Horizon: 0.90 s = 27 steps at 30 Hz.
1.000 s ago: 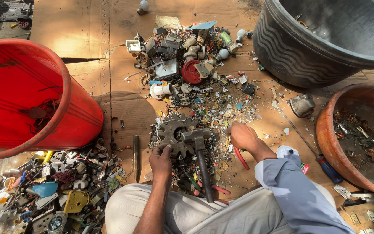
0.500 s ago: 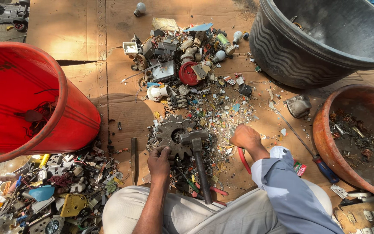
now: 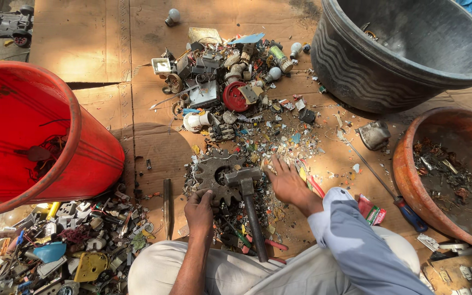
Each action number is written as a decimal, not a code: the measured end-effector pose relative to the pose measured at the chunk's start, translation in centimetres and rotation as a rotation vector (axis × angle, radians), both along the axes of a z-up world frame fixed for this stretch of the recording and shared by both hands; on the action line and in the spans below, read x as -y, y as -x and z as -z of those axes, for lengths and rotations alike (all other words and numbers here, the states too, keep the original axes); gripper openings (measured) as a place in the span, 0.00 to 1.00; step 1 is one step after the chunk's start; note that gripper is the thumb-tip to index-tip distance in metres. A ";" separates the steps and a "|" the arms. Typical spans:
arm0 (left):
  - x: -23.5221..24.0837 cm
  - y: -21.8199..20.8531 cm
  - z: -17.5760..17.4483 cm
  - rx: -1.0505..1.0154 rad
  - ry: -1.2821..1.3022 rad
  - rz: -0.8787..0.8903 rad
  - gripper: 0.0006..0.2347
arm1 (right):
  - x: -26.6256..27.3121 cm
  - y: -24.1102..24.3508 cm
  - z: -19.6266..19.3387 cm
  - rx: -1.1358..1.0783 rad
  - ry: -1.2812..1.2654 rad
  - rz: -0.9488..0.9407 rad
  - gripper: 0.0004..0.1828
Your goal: The person sits on a cardboard sheet and uses a hammer to repeatedly strike a metal gear-like component, breaking it apart. They also use pliers to pull and separate pieces of the metal object. The person discards broken fragments into a nearby black basin.
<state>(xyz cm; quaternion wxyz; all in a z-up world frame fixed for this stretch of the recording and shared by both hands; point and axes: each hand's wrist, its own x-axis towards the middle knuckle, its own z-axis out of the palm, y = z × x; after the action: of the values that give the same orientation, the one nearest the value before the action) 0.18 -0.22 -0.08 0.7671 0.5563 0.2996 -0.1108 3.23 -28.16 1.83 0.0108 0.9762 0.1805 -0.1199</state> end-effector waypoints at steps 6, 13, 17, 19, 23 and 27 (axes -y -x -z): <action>0.1 0.0 -0.5 -0.001 0.024 0.032 0.07 | -3.2 5.0 -6.7 -0.691 -0.005 0.127 0.32; 0.0 0.0 -0.3 -0.001 0.040 0.021 0.07 | 3.4 -5.1 -0.7 0.019 -0.269 0.137 0.30; 0.0 -0.1 -0.1 -0.011 0.039 0.013 0.07 | 4.6 -6.4 0.9 0.137 -0.205 0.222 0.15; 0.0 -0.2 -0.1 -0.006 0.036 0.008 0.07 | 4.4 -6.2 1.5 0.181 -0.194 0.205 0.14; 0.0 -0.2 -0.1 -0.017 0.046 0.000 0.07 | 4.7 -5.7 2.0 0.131 -0.109 0.214 0.12; 0.1 -0.3 -0.1 -0.028 0.050 -0.006 0.07 | 6.1 -5.2 2.6 0.127 -0.312 0.300 0.14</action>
<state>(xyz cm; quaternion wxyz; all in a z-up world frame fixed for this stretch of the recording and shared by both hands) 0.46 -0.30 0.02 0.7768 0.5346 0.3092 -0.1236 8.47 -34.28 -0.76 -0.1467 0.9876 0.0486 -0.0292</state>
